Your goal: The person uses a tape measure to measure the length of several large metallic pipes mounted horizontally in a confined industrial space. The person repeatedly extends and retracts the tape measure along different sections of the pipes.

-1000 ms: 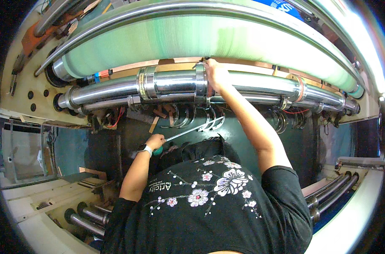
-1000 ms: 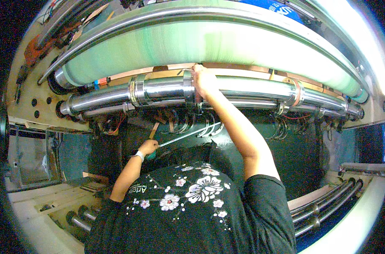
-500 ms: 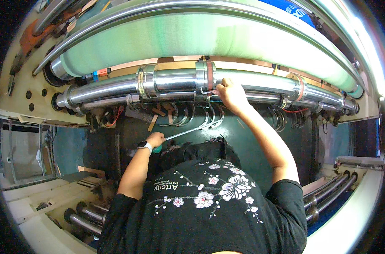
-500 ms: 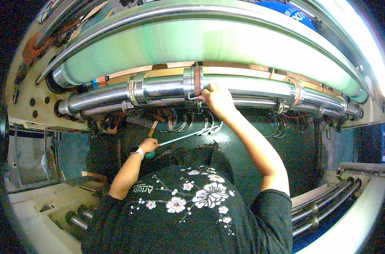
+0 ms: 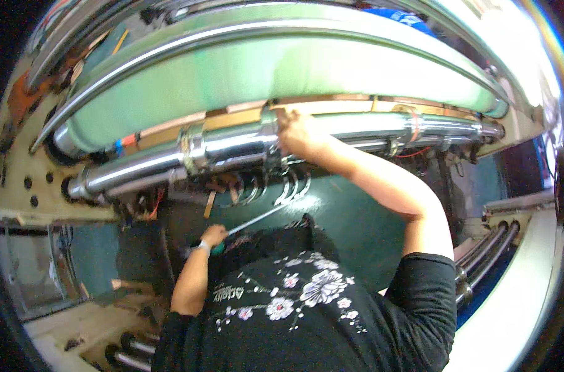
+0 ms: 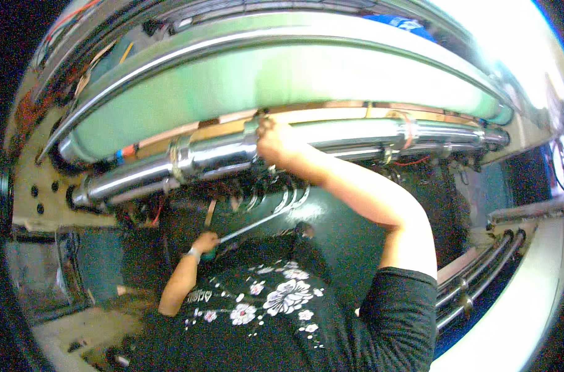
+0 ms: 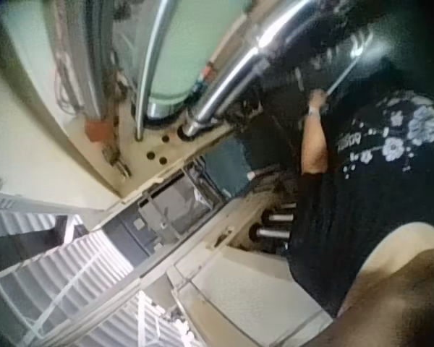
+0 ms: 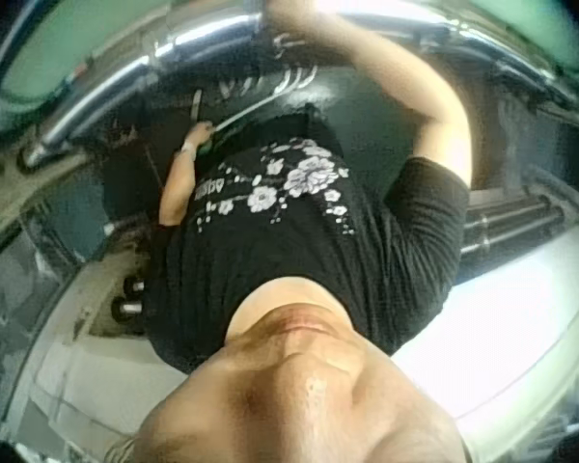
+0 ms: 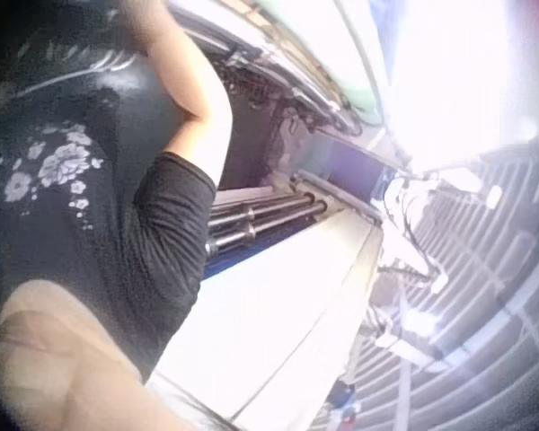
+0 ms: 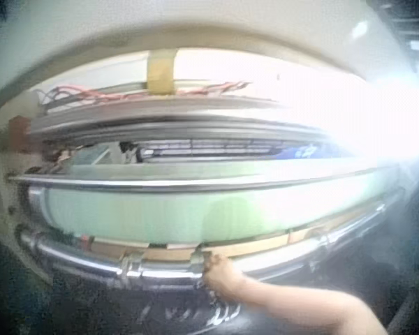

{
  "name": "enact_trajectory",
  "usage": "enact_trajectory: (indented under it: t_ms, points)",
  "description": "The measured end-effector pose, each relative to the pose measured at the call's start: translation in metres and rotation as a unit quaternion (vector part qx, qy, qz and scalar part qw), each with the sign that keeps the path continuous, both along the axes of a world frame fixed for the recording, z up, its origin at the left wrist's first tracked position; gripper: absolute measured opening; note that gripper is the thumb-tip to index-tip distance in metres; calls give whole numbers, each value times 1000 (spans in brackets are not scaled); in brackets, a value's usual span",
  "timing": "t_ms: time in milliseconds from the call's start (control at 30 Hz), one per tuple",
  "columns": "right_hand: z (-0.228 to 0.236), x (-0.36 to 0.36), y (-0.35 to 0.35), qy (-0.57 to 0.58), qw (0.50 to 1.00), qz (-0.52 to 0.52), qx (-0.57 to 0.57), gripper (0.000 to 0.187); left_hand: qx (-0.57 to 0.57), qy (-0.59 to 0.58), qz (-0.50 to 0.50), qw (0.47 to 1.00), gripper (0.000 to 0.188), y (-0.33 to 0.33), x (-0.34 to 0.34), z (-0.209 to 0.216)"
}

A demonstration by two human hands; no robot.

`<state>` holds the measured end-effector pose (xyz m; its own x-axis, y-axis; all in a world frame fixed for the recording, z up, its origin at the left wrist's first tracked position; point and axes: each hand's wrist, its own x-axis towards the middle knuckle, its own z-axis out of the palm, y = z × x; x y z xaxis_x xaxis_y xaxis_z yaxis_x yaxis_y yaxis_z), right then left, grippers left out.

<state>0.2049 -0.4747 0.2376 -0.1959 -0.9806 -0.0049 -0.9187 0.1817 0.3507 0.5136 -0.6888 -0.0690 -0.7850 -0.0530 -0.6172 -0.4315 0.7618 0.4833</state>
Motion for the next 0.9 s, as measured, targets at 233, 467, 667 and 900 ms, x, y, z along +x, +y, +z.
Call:
enact_trajectory:
  t_ms: [233,467,667,900]
  points:
    - [-73,6,49,-162,958,-210,-109,29,-13,-51,9,999,23,-5,-8,8]
    - [-182,103,-15,-569,536,-354,-514,34,-8,-62,-11,998,24,-37,3,21]
    - [-185,107,-19,-596,480,-313,-562,36,-4,-61,21,998,23,-71,22,36]
    - [-194,121,-53,-545,397,-383,-631,39,-5,-79,-41,996,21,-60,-2,66]
